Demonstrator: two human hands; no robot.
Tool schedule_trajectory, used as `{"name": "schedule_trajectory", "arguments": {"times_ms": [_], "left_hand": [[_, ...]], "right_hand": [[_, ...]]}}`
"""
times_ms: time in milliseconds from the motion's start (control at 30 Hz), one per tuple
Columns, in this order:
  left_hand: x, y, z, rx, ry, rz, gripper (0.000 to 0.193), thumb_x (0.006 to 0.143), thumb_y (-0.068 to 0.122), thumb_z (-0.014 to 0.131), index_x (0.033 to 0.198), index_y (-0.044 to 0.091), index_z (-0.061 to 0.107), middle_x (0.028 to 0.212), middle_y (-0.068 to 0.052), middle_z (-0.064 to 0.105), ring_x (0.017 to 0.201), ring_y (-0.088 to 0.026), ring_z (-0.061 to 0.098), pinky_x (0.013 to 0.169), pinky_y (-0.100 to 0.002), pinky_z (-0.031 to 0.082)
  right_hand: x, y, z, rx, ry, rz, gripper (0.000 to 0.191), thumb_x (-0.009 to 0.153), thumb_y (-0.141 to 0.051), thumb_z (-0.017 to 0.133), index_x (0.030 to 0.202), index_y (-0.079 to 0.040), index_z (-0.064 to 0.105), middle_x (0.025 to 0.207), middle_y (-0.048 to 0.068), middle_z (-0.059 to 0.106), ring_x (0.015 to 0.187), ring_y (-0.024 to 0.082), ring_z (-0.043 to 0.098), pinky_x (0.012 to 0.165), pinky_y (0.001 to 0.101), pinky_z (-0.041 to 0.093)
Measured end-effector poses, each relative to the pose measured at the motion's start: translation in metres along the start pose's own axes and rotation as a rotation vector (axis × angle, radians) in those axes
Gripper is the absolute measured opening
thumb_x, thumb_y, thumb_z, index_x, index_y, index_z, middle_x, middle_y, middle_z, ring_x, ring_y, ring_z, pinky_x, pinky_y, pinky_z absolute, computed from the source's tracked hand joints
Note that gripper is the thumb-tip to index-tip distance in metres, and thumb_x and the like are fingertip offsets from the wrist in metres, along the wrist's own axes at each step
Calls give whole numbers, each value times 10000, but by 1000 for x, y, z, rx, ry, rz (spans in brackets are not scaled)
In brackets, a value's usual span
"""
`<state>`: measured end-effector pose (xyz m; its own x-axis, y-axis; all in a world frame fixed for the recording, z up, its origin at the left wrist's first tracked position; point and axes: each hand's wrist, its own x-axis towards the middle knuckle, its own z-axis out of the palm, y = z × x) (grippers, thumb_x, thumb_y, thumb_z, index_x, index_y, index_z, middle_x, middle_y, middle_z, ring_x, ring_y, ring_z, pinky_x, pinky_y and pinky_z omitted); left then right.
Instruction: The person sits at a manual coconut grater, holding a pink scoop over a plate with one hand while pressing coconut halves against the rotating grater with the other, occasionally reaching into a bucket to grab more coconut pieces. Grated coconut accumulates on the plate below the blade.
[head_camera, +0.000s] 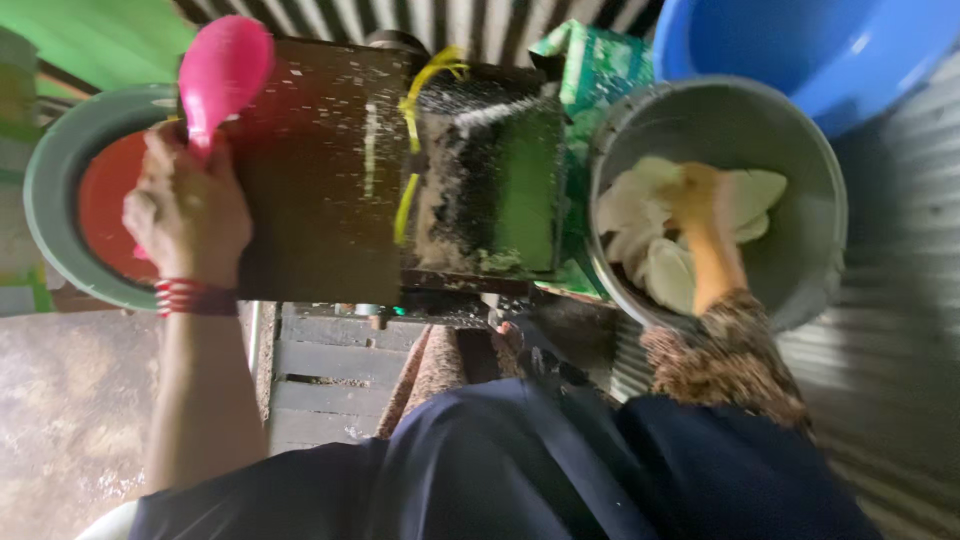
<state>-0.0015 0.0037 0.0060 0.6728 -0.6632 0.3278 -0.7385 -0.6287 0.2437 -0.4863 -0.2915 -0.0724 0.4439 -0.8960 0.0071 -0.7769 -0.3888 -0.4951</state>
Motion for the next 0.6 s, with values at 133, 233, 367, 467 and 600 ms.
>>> {"name": "schedule_trajectory", "arguments": {"times_ms": [133,233,367,467,600], "left_hand": [[-1,3,0,-35,-27,-45,378,1113,399,634,1278,62,594,1086,-190,736,934,-419,699,802,-545,513],[2,5,2,7,7,-28,406,1115,430,627,1261,56,572,1057,-199,733,915,-421,702,789,-545,520],[2,3,4,-19,-45,-77,436,1108,449,615,1270,51,544,1078,-214,717,910,-448,688,773,-562,511],[2,3,7,-12,-30,-74,441,1085,440,620,1273,51,538,1092,-205,715,902,-451,685,758,-568,507],[2,4,8,-40,-10,-63,444,1081,434,630,1280,49,534,1107,-203,713,920,-446,686,771,-558,515]], "right_hand": [[-9,-75,-35,230,171,-287,238,916,-43,759,1151,-73,773,1006,130,707,852,253,689,753,380,560],[-9,-152,-17,104,88,-622,245,926,3,731,1156,-71,769,1031,107,687,835,224,683,734,351,567],[2,-212,29,-354,-2,-945,146,794,30,718,887,-76,755,1202,137,692,1127,295,653,826,342,602],[6,-216,47,-853,-367,-1094,42,762,-140,738,781,-118,769,1221,124,690,1308,321,547,1092,455,464],[14,-212,53,-831,-521,-968,153,828,-117,710,963,-85,775,1112,118,700,1272,292,529,1199,447,356]]}}
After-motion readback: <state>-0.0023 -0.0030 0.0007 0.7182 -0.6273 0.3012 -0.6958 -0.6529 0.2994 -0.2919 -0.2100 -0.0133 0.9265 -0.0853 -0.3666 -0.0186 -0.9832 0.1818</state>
